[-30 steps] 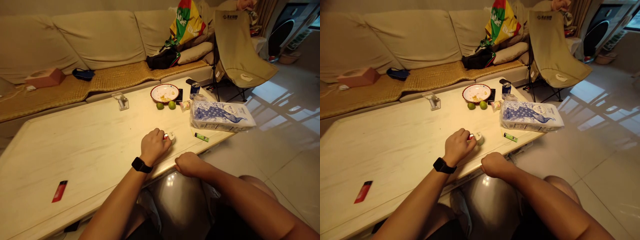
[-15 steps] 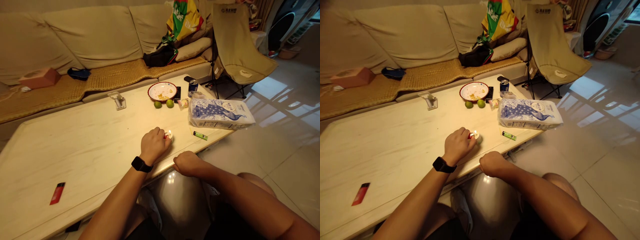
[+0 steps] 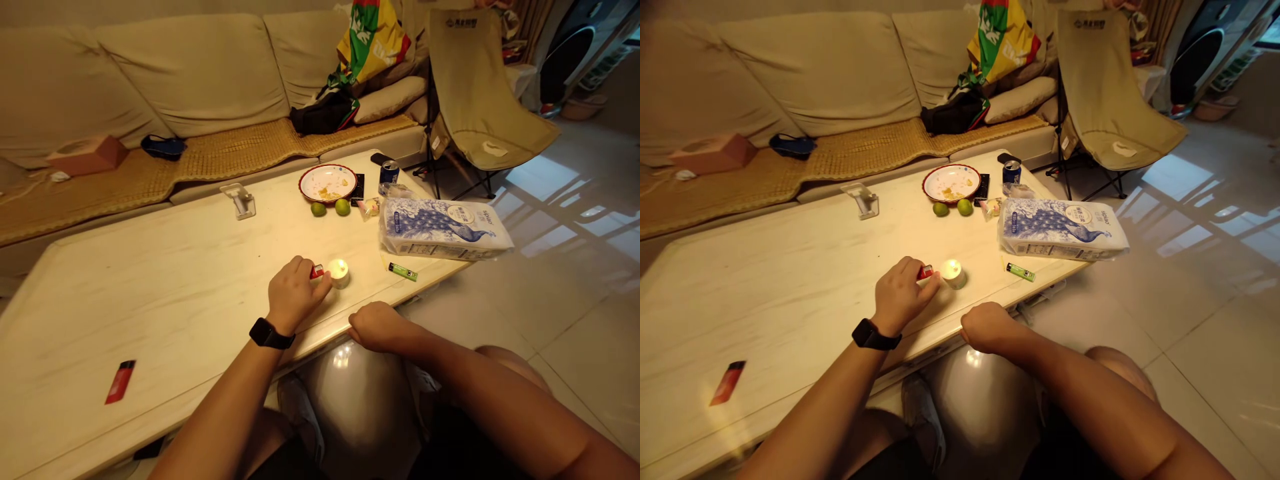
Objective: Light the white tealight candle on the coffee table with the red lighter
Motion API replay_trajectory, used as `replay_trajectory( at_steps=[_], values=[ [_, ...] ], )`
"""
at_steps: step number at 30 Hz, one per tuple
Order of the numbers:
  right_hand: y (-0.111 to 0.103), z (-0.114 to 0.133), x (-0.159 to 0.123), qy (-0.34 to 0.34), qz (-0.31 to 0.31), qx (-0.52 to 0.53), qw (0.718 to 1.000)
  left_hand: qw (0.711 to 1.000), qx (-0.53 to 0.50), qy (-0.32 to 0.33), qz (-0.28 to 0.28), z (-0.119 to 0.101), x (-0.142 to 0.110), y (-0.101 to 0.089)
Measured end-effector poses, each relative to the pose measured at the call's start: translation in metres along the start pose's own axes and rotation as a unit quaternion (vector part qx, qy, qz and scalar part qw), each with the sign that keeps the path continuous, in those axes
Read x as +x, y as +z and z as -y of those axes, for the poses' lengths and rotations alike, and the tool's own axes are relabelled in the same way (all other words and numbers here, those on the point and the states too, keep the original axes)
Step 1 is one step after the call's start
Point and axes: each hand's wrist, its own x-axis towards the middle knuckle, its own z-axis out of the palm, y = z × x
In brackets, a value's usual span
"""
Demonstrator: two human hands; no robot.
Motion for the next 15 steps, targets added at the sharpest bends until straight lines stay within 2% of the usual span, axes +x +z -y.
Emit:
replay_trajectory(
  at_steps=[8, 15],
  values=[
    [0.002, -0.001, 0.003, -0.001, 0.005, 0.004, 1.000, 0.999, -0.022, -0.032, 0.006, 0.018, -0.010, -0.006],
    [0.004, -0.002, 0.005, 0.000, 0.009, -0.001, 1.000, 0.999, -0.022, -0.041, 0.007, 0.021, -0.012, -0.006]
  ],
)
